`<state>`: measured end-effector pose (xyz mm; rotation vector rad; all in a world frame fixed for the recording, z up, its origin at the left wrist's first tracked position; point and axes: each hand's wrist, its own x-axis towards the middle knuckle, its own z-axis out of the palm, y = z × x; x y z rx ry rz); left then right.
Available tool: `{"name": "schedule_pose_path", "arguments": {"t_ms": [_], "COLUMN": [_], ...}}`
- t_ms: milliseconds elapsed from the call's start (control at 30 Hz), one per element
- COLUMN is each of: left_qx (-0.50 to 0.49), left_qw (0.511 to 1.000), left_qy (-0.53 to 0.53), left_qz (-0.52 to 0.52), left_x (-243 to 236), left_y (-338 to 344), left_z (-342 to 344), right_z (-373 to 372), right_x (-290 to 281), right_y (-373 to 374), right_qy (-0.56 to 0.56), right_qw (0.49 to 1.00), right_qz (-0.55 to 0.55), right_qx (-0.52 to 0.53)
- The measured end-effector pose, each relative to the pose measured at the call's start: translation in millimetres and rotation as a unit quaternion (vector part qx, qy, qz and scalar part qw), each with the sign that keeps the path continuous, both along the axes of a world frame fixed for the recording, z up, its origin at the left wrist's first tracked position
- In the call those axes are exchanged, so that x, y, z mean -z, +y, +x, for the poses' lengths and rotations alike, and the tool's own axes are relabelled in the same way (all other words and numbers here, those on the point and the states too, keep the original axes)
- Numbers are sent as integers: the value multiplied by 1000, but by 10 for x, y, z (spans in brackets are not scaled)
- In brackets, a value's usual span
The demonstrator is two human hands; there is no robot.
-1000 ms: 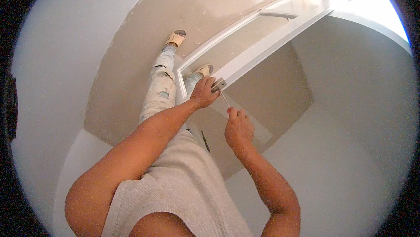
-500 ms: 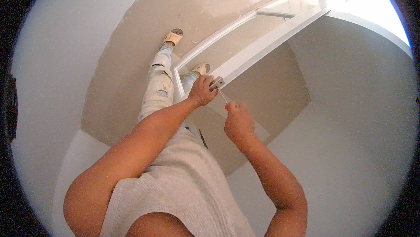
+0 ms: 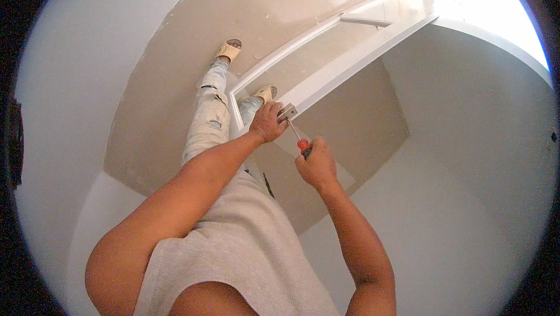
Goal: The person uses a screwdriver to tighten screws on a door hinge attached to a white door frame. The person repeatedly adjusts the hinge and secures it to the frame while standing in a room under renovation.
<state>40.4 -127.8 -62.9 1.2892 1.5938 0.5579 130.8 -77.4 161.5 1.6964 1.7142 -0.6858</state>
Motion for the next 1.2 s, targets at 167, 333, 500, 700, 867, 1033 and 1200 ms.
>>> {"name": "schedule_pose_path", "arguments": {"t_ms": [167,333,500,700,867,1033,1200], "left_qx": [-9,-14,-8,-5,-5,14,15], "left_qw": [1000,1000,1000,1000,1000,1000,1000], "left_qy": [-2,3,8,-10,-10,6,-6], "left_qz": [29,11,22,0,7,-22,6], "left_x": [13,-69,-14,-37,-41,-45,-43], "left_y": [9,40,44,27,-10,42,36], "left_z": [6,-53,-13,-29,-28,-29,-49], "right_z": [-160,49,218,-208,49,-25,-68], "right_x": [-82,66,207,-69,135,7,-65], "right_y": [9,305,-127,-41,76,316,160], "right_qy": [-47,43,83,-46,30,74,-14], "right_qw": [971,954,948,984,983,835,972], "right_qz": [-13,-153,-71,-24,-69,-176,-29], "right_qx": [-234,254,299,-169,165,516,-234]}}
